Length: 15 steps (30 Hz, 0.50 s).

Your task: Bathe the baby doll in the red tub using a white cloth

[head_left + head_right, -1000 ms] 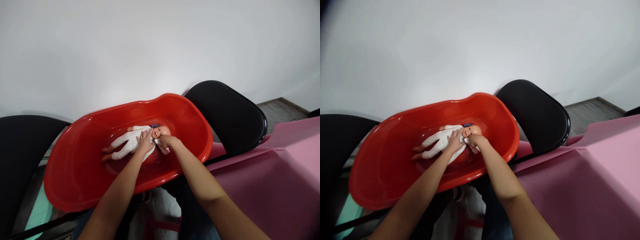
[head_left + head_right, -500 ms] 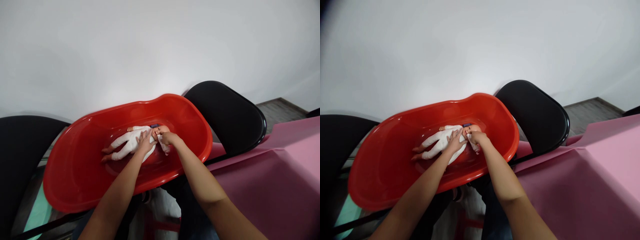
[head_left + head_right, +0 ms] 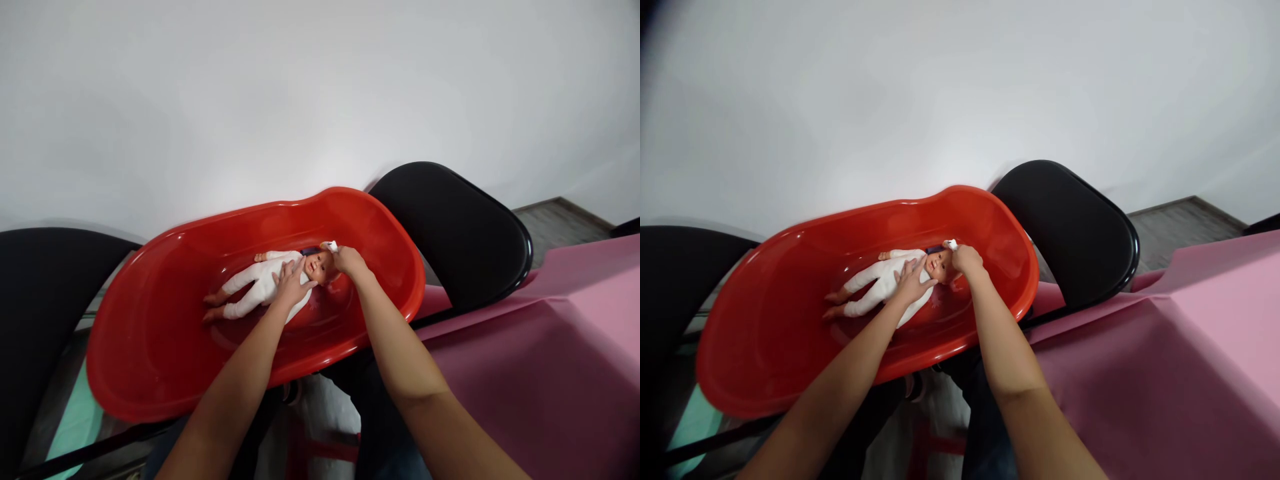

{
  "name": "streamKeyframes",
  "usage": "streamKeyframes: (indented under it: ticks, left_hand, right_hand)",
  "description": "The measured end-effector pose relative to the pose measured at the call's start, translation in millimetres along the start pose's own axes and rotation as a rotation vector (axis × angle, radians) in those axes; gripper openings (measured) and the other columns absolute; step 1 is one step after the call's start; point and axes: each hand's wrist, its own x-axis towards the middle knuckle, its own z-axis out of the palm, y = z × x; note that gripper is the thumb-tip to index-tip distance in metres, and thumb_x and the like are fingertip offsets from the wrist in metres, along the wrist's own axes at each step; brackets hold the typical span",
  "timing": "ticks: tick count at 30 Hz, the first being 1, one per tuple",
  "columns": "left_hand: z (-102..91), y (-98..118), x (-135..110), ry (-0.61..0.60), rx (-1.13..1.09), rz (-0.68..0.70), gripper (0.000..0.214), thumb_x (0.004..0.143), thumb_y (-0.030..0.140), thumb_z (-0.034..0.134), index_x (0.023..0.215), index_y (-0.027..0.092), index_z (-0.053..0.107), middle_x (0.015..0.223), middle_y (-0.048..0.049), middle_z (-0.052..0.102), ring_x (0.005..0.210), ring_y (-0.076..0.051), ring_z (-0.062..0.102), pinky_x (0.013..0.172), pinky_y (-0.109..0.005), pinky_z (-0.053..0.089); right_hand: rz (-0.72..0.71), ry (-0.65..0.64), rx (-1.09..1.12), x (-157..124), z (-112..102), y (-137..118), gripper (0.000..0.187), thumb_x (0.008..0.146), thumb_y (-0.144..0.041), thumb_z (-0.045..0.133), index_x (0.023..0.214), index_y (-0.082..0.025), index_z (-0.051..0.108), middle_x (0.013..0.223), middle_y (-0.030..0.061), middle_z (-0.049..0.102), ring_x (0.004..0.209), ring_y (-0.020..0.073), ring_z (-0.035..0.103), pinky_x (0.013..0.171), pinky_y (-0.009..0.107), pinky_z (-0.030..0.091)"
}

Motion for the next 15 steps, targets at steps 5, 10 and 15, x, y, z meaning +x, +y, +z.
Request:
streamKeyframes:
  ticks: [5, 10, 15]
  left_hand:
    - [1.2, -1, 1, -0.008, -0.003, -0.004, 0.092, 0.098, 0.059, 0.069, 0.176, 0.036, 0.026, 0.18, -0.0163, 0.027, 0.168, -0.043, 0.015, 0.129, -0.077, 0.01]
    - [0.0, 0, 1, -0.024, 0.01, -0.005, 0.092, 0.097, 0.06, 0.069, 0.176, 0.038, 0.027, 0.18, -0.0161, 0.025, 0.169, -0.043, 0.014, 0.129, -0.076, 0.01]
    - [-2.1, 2, 0, -0.031, 0.009, -0.011, 0.091, 0.098, 0.059, 0.069, 0.176, 0.038, 0.027, 0.181, -0.0163, 0.025, 0.169, -0.042, 0.013, 0.129, -0.075, 0.008]
  right_hand:
    - [-0.114, -0.02, 0.102, 6, 4, 0, 0.044, 0.108, -0.042, 0.055, 0.147, -0.027, 0.07, 0.129, 0.0082, 0.079, 0.11, 0.0209, 0.076, 0.086, 0.022, 0.051]
    - [-0.032, -0.004, 0.134, 14, 12, 0, 0.058, 0.113, -0.052, 0.036, 0.141, -0.016, 0.072, 0.13, 0.0163, 0.077, 0.106, 0.0238, 0.077, 0.079, 0.025, 0.05]
    - [-0.126, 0.015, 0.129, 21, 23, -7, 0.054, 0.113, -0.051, 0.037, 0.137, -0.02, 0.075, 0.135, 0.0119, 0.076, 0.115, 0.0194, 0.073, 0.081, 0.021, 0.046]
